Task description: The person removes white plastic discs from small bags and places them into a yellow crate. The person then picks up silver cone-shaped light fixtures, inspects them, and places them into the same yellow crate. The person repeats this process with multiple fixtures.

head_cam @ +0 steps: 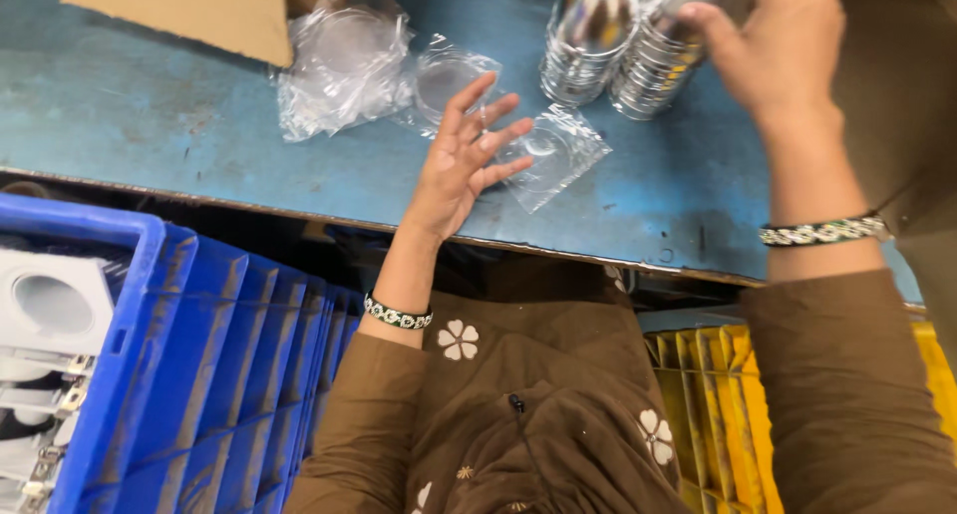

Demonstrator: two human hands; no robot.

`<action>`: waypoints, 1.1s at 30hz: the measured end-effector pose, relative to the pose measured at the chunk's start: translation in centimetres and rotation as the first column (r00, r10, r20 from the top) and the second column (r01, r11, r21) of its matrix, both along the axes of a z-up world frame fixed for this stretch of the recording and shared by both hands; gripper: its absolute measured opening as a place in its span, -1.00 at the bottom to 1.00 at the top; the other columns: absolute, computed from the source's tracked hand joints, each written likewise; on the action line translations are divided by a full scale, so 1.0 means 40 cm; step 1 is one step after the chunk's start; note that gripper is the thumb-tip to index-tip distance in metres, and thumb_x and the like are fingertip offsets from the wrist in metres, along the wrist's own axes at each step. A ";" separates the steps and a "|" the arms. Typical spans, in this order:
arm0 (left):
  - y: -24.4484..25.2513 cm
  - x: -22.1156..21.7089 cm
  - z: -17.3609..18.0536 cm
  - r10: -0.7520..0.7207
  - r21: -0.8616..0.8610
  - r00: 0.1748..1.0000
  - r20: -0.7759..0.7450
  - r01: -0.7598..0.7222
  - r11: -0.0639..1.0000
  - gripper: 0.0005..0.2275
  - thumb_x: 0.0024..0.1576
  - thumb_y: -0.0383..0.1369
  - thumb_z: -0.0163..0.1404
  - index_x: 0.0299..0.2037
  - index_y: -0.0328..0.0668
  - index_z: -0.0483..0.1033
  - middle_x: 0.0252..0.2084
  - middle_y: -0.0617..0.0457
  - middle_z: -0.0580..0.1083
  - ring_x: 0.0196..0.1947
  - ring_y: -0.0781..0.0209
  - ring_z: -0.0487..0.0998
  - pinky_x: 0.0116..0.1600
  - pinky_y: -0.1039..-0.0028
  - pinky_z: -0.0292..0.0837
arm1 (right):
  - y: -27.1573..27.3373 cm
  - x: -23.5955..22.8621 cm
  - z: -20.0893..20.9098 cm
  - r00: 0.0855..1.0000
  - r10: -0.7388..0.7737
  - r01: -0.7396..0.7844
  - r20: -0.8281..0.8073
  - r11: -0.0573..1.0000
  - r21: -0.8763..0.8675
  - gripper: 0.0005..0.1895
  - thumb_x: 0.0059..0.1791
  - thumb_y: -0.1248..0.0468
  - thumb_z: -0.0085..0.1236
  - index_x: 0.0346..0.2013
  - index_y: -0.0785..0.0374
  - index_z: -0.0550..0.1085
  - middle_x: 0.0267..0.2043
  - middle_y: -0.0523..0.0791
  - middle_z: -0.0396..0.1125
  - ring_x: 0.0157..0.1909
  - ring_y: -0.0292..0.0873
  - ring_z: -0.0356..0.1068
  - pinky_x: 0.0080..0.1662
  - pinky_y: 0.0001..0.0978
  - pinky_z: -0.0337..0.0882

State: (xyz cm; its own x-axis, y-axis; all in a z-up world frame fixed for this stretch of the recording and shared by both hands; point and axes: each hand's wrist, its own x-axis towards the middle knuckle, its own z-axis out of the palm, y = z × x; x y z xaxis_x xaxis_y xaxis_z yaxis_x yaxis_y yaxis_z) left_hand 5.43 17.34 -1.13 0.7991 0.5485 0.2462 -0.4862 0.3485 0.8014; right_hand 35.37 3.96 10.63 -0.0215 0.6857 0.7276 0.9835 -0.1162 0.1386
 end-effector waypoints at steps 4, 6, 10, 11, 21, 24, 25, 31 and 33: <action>-0.003 -0.007 -0.005 -0.051 0.004 0.998 0.033 0.051 0.999 -0.34 0.26 -0.17 0.15 0.50 0.05 0.03 0.40 -0.24 0.28 0.37 -0.16 0.44 0.33 0.06 0.55 | -0.010 0.082 -0.021 0.994 0.011 -0.017 -0.107 0.998 -0.055 -0.67 -0.02 0.15 0.39 -0.24 0.38 0.53 -0.33 -0.02 0.40 -0.33 0.01 0.41 -0.26 -0.22 0.39; -0.002 -0.007 -0.002 -0.052 0.018 0.999 0.013 0.052 0.999 -0.34 0.25 -0.16 0.16 0.49 0.04 0.05 0.37 -0.22 0.32 0.34 -0.17 0.46 0.33 0.06 0.55 | -0.007 0.114 -0.021 0.943 0.111 -0.143 -0.313 0.986 -0.082 -0.73 0.04 0.19 0.29 -0.18 0.37 0.50 -0.26 -0.07 0.42 -0.21 -0.09 0.43 -0.18 -0.29 0.41; -0.007 -0.009 -0.004 -0.056 -0.001 0.997 0.053 0.057 0.998 -0.31 0.23 -0.12 0.17 0.49 0.04 0.04 0.36 -0.23 0.33 0.33 -0.17 0.47 0.34 0.05 0.53 | -0.028 0.165 0.002 0.797 0.085 -0.196 -0.598 0.973 -0.124 -0.79 0.14 0.21 0.13 -0.11 0.34 0.48 -0.20 -0.14 0.43 -0.11 -0.25 0.44 -0.11 -0.39 0.40; -0.007 -0.010 -0.006 -0.048 -0.008 0.997 0.054 0.049 0.999 -0.30 0.22 -0.11 0.18 0.48 0.03 0.04 0.36 -0.25 0.33 0.33 -0.19 0.47 0.33 0.04 0.52 | -0.042 0.168 0.009 0.801 -0.042 -0.076 -0.597 0.982 -0.172 -0.76 0.15 0.16 0.12 -0.12 0.32 0.49 -0.24 -0.14 0.42 -0.17 -0.27 0.41 -0.17 -0.38 0.36; -0.102 -0.026 -0.034 -0.028 -0.175 0.966 0.255 0.075 0.982 -0.53 0.23 -0.09 0.16 0.15 -0.13 0.23 0.40 -0.43 0.27 0.42 -0.32 0.35 0.42 0.04 0.41 | -0.349 -0.300 -0.222 -0.892 0.451 0.255 -0.038 0.571 0.780 -0.72 0.14 0.05 0.04 -0.33 0.13 0.47 0.18 -0.14 0.40 0.28 -0.06 0.34 0.33 -0.04 0.34; -0.231 -0.048 -0.061 -0.062 -0.222 0.973 0.224 0.113 0.968 -0.54 0.21 -0.12 0.19 0.09 -0.16 0.22 0.38 -0.44 0.29 0.41 -0.29 0.37 0.44 0.02 0.39 | -0.391 -0.405 -0.286 -0.961 0.273 0.113 -0.050 0.549 0.828 -0.75 0.15 0.05 0.11 -0.26 0.13 0.52 0.20 -0.05 0.30 0.22 0.03 0.30 0.18 -0.08 0.34; -0.276 -0.050 -0.067 -0.063 -0.237 0.978 0.199 0.111 0.965 -0.54 0.20 -0.15 0.22 0.07 -0.16 0.21 0.37 -0.43 0.29 0.39 -0.28 0.37 0.44 0.01 0.38 | -0.403 -0.429 -0.299 -0.970 0.242 0.136 0.000 0.546 0.827 -0.74 0.17 0.06 0.10 -0.26 0.14 0.52 0.19 -0.05 0.28 0.19 0.02 0.30 0.13 -0.17 0.34; -0.441 -0.101 -0.058 -0.113 -0.187 0.990 0.079 0.126 0.974 -0.47 0.13 -0.29 0.29 0.16 -0.14 0.20 0.35 -0.24 0.31 0.40 -0.08 0.38 0.49 0.06 0.33 | -0.451 -0.467 -0.336 -0.972 0.218 0.198 0.085 0.575 0.794 -0.76 0.13 0.06 0.14 -0.30 0.12 0.52 0.15 -0.11 0.27 0.19 -0.05 0.28 0.03 -0.30 0.28; -0.453 -0.126 -0.040 -0.114 -0.076 0.992 -0.056 0.109 0.991 -0.37 0.09 -0.34 0.30 0.29 -0.12 0.17 0.36 -0.19 0.30 0.39 -0.03 0.37 0.46 0.08 0.33 | -0.463 -0.475 -0.344 -0.972 0.207 0.207 0.106 0.557 0.804 -0.77 0.11 0.06 0.16 -0.29 0.12 0.53 0.14 -0.10 0.26 0.19 -0.07 0.27 0.03 -0.31 0.29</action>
State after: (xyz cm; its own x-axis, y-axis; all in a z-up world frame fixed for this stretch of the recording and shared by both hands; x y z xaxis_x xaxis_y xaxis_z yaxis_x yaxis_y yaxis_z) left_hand 0.38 -0.78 -2.73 0.8685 0.4698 0.1581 -0.3923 0.4566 0.7985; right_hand 16.38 -14.55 -3.12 0.2409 0.9626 0.1241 -0.9656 0.2506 -0.0698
